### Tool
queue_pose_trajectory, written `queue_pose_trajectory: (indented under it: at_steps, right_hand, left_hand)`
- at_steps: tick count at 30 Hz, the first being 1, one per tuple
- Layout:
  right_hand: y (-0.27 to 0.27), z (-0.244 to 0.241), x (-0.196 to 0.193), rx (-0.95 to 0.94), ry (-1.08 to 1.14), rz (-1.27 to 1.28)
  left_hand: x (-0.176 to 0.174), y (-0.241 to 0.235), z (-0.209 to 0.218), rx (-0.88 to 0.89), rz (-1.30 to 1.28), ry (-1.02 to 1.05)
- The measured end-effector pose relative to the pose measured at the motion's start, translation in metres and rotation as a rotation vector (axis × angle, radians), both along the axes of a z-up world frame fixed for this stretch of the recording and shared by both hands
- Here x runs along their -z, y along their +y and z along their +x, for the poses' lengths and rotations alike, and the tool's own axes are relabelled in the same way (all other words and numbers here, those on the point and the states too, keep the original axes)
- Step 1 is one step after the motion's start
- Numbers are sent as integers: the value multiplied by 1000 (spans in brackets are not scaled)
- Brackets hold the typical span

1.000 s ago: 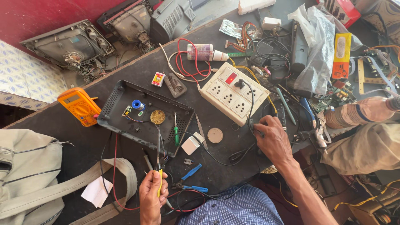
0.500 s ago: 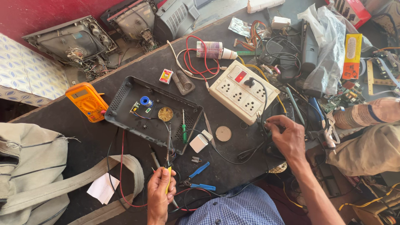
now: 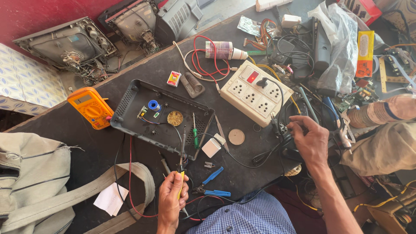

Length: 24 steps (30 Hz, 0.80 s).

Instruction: The person handles a small circuit board, connects it to a multimeter, and uses a soldering iron and screwdriver to work on the board. The person also uses tweezers to adjust components on the circuit board.

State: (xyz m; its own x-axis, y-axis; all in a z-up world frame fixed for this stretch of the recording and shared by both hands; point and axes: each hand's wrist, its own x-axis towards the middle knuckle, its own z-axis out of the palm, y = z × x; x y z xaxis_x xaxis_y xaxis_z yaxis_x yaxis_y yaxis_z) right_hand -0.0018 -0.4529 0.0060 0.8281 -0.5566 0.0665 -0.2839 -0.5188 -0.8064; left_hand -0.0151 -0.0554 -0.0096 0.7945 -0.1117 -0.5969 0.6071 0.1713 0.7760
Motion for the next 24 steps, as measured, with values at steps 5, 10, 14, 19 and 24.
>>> queue_pose_trajectory:
  at_steps: [5,10,14,19,24]
  right_hand:
    - [6,-4,-12,62,-141,295]
    - [34,-17,-28,4,-307,710]
    - [74,-19,-29,-69,-246,1059]
    - [136,-9,-14,-153,-128,1151]
    - [194,2,1,-254,-33,1059]
  left_hand:
    - [-4,4,0,35,12,-9]
    - [-6,12,-5,78,37,9]
    - [1,20,-16,112,12,7]
    - [11,30,-32,122,-25,37]
    - [9,44,-41,120,2,89]
